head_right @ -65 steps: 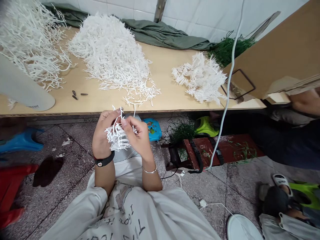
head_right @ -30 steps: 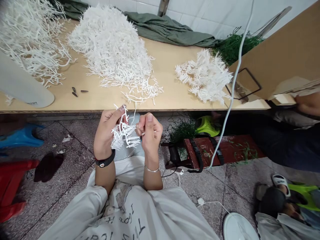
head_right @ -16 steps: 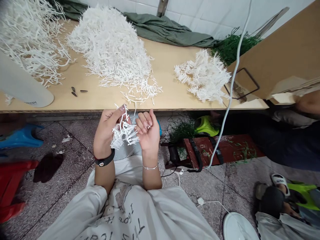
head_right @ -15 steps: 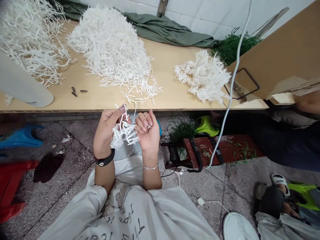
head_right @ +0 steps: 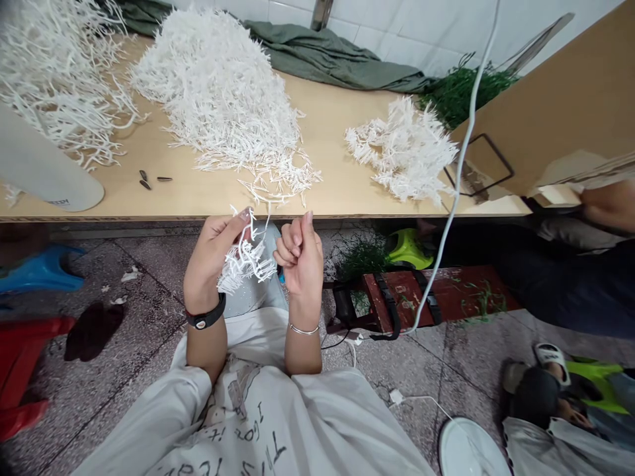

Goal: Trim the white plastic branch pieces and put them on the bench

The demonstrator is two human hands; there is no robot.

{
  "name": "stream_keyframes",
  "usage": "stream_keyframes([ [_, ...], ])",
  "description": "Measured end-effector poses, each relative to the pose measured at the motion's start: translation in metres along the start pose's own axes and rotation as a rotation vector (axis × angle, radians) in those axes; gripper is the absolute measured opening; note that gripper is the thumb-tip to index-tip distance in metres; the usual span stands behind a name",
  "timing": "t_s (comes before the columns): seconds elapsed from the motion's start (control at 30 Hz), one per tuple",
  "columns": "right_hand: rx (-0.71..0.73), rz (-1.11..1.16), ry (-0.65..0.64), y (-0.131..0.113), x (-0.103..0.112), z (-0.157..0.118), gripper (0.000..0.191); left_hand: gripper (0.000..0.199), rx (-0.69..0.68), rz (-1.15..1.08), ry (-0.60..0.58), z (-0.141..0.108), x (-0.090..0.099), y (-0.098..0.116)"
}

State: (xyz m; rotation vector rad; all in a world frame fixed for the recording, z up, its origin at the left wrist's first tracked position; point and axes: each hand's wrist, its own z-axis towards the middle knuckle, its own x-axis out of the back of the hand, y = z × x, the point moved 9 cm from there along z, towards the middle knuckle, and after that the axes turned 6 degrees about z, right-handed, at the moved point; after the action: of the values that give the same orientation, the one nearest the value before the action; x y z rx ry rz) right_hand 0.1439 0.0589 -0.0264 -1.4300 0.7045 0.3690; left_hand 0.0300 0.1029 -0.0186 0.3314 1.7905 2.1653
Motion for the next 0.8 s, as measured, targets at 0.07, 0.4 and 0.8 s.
stream_keyframes([
  [0.07, 0.060, -0.079, 0.015, -0.005, 0.001, -0.002, 0.050, 0.047, -0.019, 0.027, -0.006, 0.000, -0.001, 0.001],
  [0.4, 0.151, -0.441, -0.149, 0.000, -0.012, -0.010, 0.018, 0.037, -0.079, 0.097, -0.017, 0.001, -0.006, 0.005],
  [0.8, 0.102, -0.223, -0.055, 0.002, -0.007, -0.001, 0.046, 0.040, -0.073, 0.158, 0.004, 0.004, 0.003, 0.002],
])
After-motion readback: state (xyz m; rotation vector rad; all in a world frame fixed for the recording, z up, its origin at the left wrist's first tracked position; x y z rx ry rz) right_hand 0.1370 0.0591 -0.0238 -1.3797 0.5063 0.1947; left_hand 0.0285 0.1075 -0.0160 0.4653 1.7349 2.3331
